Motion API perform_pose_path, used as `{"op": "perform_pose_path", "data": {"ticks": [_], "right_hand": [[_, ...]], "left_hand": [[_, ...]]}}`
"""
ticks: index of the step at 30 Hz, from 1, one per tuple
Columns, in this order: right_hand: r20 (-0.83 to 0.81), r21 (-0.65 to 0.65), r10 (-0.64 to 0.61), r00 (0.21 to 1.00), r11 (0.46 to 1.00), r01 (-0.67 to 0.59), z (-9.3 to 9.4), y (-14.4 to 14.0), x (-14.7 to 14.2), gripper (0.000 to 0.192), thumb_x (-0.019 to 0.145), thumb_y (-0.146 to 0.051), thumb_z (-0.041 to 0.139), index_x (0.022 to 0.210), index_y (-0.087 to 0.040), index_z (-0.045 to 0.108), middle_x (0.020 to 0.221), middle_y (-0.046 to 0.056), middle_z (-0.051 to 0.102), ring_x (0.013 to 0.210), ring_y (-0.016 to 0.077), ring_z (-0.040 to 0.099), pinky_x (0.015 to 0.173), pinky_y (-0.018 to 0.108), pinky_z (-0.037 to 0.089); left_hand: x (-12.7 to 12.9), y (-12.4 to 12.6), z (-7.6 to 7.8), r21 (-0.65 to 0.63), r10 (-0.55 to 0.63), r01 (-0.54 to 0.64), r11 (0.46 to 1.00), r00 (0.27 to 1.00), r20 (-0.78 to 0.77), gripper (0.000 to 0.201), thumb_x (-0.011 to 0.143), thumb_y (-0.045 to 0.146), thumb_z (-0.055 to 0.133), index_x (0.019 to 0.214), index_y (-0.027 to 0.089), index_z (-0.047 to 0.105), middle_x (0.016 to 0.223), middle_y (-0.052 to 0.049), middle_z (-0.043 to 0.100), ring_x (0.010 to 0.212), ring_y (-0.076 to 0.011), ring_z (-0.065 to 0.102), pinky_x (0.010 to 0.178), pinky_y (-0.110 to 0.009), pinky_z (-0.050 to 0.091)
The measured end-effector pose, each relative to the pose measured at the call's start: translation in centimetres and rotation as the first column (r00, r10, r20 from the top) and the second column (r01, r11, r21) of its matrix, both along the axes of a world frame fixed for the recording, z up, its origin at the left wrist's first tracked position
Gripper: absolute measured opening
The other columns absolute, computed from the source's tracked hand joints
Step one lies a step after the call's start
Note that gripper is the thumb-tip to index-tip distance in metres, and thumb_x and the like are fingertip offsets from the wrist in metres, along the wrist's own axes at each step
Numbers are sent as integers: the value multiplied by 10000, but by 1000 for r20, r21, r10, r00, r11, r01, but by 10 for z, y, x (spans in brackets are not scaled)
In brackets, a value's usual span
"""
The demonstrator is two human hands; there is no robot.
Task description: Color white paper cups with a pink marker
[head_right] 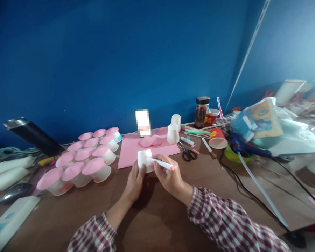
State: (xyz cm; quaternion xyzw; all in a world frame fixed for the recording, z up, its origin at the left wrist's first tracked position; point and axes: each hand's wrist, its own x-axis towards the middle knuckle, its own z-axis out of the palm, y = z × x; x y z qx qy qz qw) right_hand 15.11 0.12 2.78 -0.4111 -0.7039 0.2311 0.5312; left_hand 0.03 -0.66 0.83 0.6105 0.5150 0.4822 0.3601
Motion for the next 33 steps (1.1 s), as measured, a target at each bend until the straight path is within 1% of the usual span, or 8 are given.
{"op": "perform_pose_path", "data": {"ticks": [8, 14, 21, 26, 33], "right_hand": [[32, 21, 4, 999, 1000, -4, -1, 0, 1, 142, 884, -226, 508, 997, -184, 582, 824, 52, 680, 743, 166, 649, 678, 260, 528], [44, 39, 8, 999, 999, -10, -1, -1, 1, 132, 889, -216, 498, 994, -189, 573, 820, 55, 682, 750, 172, 649, 690, 271, 527], [74, 61, -11, 997, 998, 6, 0, -2, 1, 127, 886, -217, 498, 967, -185, 590, 820, 53, 676, 754, 171, 646, 705, 275, 520], [84, 68, -20, 996, 998, 14, -1, -3, 0, 137, 880, -240, 504, 960, -175, 596, 804, 62, 671, 711, 169, 643, 678, 272, 528], [104, 76, -29, 994, 997, 21, -1, -2, -1, 140, 883, -245, 500, 970, -182, 590, 811, 65, 684, 714, 176, 658, 668, 273, 537]], "left_hand": [[1, 1, -1, -13, 19, -19, 1000, 999, 25, 397, 898, 434, 394, 1183, 168, 470, 1125, -96, 578, 1049, -219, 525, 930, -368, 370], [0, 1, -2, -18, 36, -36, 999, 999, 28, 379, 889, 436, 410, 1143, 170, 500, 1083, -91, 597, 1015, -226, 542, 908, -372, 383], [0, 2, -4, -20, 47, -46, 999, 999, 28, 381, 894, 438, 399, 1152, 171, 482, 1085, -92, 594, 1009, -221, 541, 908, -373, 386], [-1, 1, -4, -29, 38, -37, 999, 999, 19, 395, 892, 449, 395, 1159, 171, 481, 1082, -91, 597, 1005, -223, 546, 898, -372, 393], [0, 1, -4, -28, 43, -42, 999, 999, 32, 385, 888, 447, 408, 1146, 173, 489, 1072, -85, 597, 1004, -218, 544, 901, -362, 387]]}}
